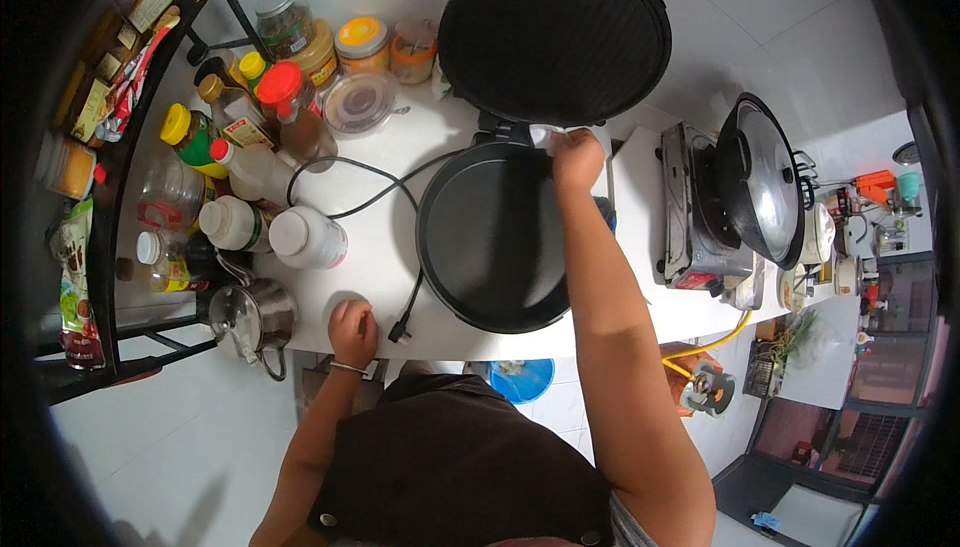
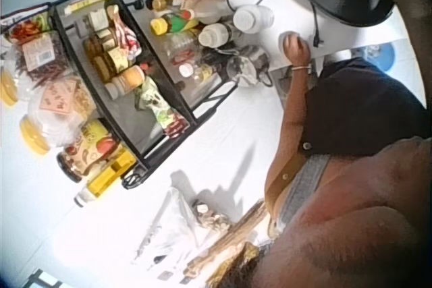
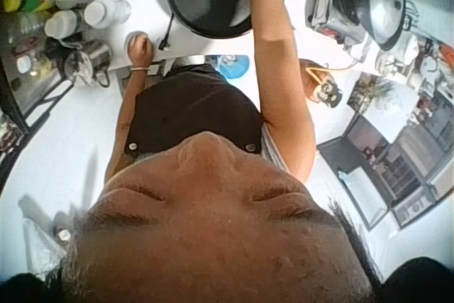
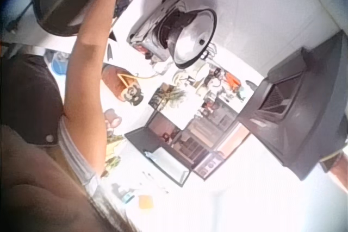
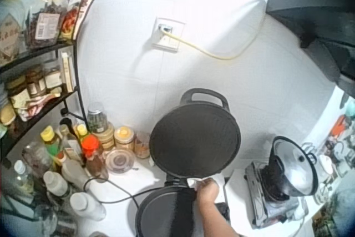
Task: The person wipes the inside and outside of an electric griddle with a cloth, then cleans the nearby countertop and the top of a gas tank.
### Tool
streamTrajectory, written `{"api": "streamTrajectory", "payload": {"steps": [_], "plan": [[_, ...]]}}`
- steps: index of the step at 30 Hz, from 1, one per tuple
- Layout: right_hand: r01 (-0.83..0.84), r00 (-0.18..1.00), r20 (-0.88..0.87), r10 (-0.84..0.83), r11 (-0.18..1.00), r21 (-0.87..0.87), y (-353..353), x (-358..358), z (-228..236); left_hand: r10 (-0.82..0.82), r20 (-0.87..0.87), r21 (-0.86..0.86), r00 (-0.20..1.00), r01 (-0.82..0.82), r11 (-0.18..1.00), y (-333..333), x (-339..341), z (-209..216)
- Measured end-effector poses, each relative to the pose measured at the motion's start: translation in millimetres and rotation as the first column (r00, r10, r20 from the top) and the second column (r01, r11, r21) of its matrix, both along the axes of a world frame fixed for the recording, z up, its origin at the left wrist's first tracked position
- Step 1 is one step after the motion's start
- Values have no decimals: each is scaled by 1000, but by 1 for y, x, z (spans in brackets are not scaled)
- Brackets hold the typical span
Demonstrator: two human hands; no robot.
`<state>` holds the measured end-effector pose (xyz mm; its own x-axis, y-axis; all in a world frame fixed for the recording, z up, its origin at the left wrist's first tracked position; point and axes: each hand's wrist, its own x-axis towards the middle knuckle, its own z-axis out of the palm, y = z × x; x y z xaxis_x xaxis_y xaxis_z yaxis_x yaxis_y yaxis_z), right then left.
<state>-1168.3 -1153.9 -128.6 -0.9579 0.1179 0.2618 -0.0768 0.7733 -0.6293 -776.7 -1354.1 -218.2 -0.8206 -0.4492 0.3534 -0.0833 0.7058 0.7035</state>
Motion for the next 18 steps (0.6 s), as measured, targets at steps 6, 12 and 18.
{"api": "streamTrajectory", "payload": {"steps": [6, 12, 18], "plan": [[8, 972, -235, -28, 996, -83, 13, 8, 15, -4, -12, 12, 1000, 4, 1000, 0, 0, 1], [-80, 937, -343, 62, 996, -38, -11, 12, 11, -16, -23, 14, 1000, 16, 1000, -1, 1, -4], [-193, 915, -363, 178, 981, -5, -44, 30, -5, -18, -35, 13, 999, 19, 1000, -2, 1, -2]]}}
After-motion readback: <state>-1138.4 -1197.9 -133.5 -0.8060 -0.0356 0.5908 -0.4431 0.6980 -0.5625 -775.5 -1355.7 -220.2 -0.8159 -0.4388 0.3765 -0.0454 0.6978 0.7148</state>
